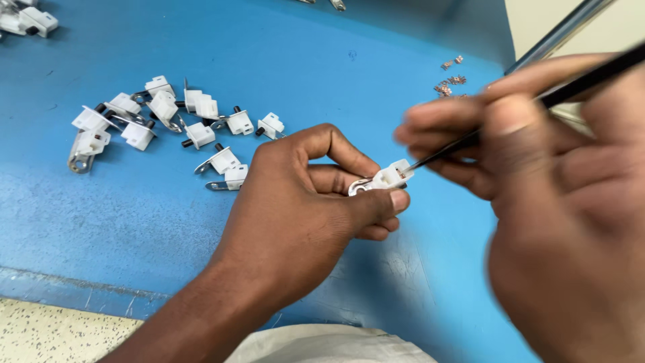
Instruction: The person assembles small white switch components at a blue workbench. They pick up a switch body, use tweezers to insert copper contact pieces and black terminal pins into it, press the parts into place by hand, and set the finished unit with a growing pile of completed switches.
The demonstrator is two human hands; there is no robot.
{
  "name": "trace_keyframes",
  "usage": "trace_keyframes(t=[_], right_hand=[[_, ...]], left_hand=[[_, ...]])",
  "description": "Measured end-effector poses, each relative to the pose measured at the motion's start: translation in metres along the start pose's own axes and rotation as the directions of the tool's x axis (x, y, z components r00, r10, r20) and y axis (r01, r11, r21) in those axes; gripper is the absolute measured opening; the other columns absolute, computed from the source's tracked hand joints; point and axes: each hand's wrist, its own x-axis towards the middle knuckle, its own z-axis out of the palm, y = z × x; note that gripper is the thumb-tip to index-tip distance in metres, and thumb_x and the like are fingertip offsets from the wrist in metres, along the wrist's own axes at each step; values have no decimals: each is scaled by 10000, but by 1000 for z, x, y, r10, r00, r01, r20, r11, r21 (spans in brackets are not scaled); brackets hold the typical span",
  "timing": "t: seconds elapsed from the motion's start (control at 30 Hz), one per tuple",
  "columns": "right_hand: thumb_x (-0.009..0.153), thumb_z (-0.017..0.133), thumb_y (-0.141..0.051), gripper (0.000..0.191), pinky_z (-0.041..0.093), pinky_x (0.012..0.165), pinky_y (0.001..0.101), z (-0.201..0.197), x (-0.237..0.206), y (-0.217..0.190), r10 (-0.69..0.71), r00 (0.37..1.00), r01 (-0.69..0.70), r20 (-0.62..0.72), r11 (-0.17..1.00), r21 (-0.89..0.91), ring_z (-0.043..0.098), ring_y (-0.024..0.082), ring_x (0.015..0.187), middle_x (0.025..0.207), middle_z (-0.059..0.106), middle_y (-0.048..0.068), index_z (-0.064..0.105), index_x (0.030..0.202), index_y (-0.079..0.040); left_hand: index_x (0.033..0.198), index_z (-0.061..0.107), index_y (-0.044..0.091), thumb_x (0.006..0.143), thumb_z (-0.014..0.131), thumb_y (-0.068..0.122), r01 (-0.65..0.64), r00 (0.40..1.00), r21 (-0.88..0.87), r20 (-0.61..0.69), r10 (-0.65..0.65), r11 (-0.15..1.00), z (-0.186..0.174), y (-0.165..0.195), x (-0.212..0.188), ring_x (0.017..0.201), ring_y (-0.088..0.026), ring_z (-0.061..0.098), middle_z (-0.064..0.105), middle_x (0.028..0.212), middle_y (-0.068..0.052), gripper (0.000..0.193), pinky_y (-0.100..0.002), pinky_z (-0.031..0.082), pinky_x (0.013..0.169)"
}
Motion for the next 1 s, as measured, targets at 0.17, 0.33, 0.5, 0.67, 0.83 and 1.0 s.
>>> trace_keyframes(t=[0.17,0.33,0.5,0.67,0.83,1.0], right_hand=[[1060,490,-143,132,621,725,376,-16,42,51,349,928,-320,-128,926,200,635,176,747,882,637,42,533,1173,-87],[1008,664,-337,286,504,725,449,-17,71,121,469,880,-385,-79,606,-696,652,287,750,885,718,146,720,1086,-68],[933,759,-417,320,531,751,447,-4,70,140,347,933,-279,-92,541,-793,704,261,804,903,770,72,758,1026,-110],[932,767,-380,252,526,646,430,0,66,125,416,904,-331,-100,534,-778,692,225,665,800,758,74,790,1018,-144],[920,826,-354,221,450,522,396,-6,51,105,526,839,-461,-139,550,-697,551,193,576,714,692,108,835,993,-146],[876,854,-301,180,458,578,365,-6,18,82,578,815,-462,-31,618,-636,570,168,607,761,740,84,855,996,-167]], left_hand=[[1065,655,10,853,826,156,40,998,-4,-45,-40,999,-18,0,0,711,-156,803,821,783,-145,310,-284,686,666],[1142,706,69,851,811,201,140,982,144,-147,-119,980,-29,4,-3,729,-154,823,815,849,-156,336,-303,675,631],[1243,730,238,882,777,324,408,878,600,-465,-115,688,-60,14,-3,761,-181,728,748,1078,21,374,-348,635,659],[1174,774,193,878,793,358,387,863,851,-470,185,355,-83,14,-10,751,-207,708,696,1107,-73,340,-407,598,736],[1229,756,237,852,782,277,243,890,897,-358,283,369,-77,-4,-12,814,-212,680,545,1349,-95,380,-383,584,851],[1218,756,160,829,648,-2,-241,967,932,206,152,270,-54,-15,-6,1111,-218,656,685,1222,-45,435,-375,534,962]])
